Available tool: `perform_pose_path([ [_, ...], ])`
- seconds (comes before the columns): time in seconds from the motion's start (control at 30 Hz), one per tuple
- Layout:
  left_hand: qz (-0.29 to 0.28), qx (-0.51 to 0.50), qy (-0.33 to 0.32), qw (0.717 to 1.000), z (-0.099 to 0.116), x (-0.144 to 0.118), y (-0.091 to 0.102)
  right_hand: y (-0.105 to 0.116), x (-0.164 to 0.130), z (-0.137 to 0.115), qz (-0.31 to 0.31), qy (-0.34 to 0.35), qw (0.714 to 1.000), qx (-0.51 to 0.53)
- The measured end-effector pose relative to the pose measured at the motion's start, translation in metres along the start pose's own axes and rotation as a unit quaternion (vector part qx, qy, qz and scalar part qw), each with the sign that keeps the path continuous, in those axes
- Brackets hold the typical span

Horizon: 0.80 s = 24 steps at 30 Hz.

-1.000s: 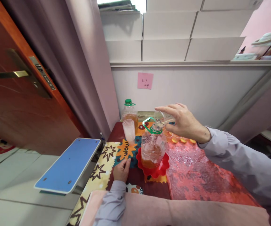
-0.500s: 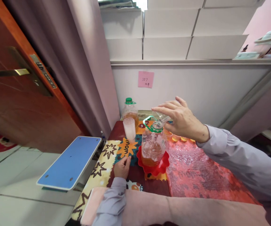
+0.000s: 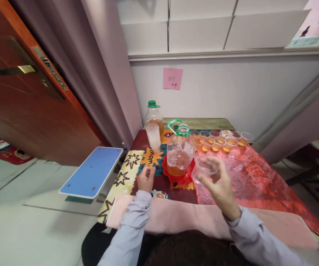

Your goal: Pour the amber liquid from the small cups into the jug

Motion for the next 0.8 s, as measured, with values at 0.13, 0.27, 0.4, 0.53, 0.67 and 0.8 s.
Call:
perform_pose_path([
  [0.13, -0.116, -0.081, -0.04, 0.989, 0.033, -0.066, -0.007, -0.019, -0.059, 0.038, -0.073, -0.053, 0.995, -0.033],
  [0.27, -0.208, -0.152, -0.081, 0.963, 0.059, -0.127, -0.018, -0.036, -0.09, 0.055, -0.135, 0.005, 0.987, -0.091],
  [0.4, -0.166, -0.131, -0.042, 0.977, 0.055, -0.139, -0.019, -0.048, -0.102, 0.065, -0.204, 0.059, 0.971, -0.108],
  [0.53, -0.034, -0.114, -0.016, 0.993, 0.036, -0.11, -0.007, -0.035, -0.084, 0.059, -0.232, 0.065, 0.962, -0.124],
  [0.67, 0.06, -0.089, 0.021, 0.994, 0.01, -0.077, -0.002, 0.026, -0.02, 0.059, -0.086, 0.05, 0.981, -0.167],
  [0.8, 0.054, -0.065, 0.03, 0.996, -0.01, -0.066, -0.012, 0.122, 0.062, 0.094, 0.07, 0.023, 0.977, -0.198],
])
Point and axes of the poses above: each hand's wrist, its own x-axis towards the middle knuckle, its own y-axis out of the back of the hand, z = x × y, the point moved 4 cm from there along x, towards the middle knuckle, and after that the axes turned 8 degrees about x, right-handed, at the moved point
